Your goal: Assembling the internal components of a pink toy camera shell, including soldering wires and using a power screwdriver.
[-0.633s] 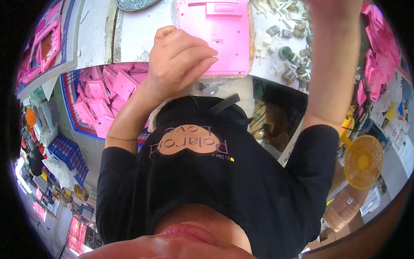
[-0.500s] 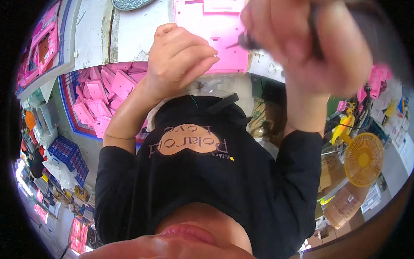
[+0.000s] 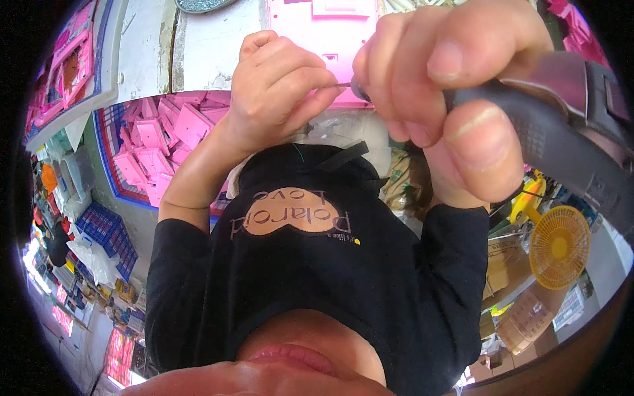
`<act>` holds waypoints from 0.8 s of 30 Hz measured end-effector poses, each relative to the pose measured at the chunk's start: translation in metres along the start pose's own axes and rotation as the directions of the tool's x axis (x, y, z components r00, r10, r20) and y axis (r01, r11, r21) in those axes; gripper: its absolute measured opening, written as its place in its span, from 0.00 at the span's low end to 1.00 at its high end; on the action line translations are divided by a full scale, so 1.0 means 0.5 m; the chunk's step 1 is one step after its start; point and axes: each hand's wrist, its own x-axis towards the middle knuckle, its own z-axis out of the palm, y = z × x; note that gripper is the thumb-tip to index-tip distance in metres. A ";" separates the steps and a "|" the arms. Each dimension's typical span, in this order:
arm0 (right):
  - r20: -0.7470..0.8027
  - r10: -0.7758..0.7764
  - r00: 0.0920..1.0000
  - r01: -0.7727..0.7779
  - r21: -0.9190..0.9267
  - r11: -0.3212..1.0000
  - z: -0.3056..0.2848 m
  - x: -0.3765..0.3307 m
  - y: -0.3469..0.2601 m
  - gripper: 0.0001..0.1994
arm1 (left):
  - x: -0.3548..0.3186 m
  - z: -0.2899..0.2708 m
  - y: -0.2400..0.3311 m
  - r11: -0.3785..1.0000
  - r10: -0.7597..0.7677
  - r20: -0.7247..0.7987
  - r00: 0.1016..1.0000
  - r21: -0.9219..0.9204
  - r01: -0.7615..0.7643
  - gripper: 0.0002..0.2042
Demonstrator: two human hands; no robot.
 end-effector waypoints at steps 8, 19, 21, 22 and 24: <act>-0.068 0.026 0.997 -0.027 -0.012 1.000 0.005 -0.021 -0.010 0.13 | 0.014 0.006 0.005 0.998 0.059 0.076 0.995 -0.020 -0.057 0.10; -0.333 0.017 0.943 -0.033 -0.040 0.999 0.040 -0.126 0.015 0.13 | 0.012 -0.003 -0.045 0.936 -0.320 0.032 0.947 -0.147 0.321 0.11; -0.346 0.023 0.938 -0.039 -0.039 0.998 0.047 -0.127 0.020 0.12 | 0.010 0.000 -0.056 0.979 -0.199 0.120 0.973 -0.028 0.204 0.11; -0.352 0.023 0.936 -0.040 -0.039 0.998 0.050 -0.128 0.024 0.12 | 0.009 0.000 -0.058 0.990 -0.140 0.170 0.976 0.029 0.137 0.11; -0.365 0.030 0.931 -0.060 -0.071 0.996 0.062 -0.135 0.041 0.11 | 0.009 0.005 -0.053 0.991 -0.131 0.194 0.972 0.039 0.126 0.09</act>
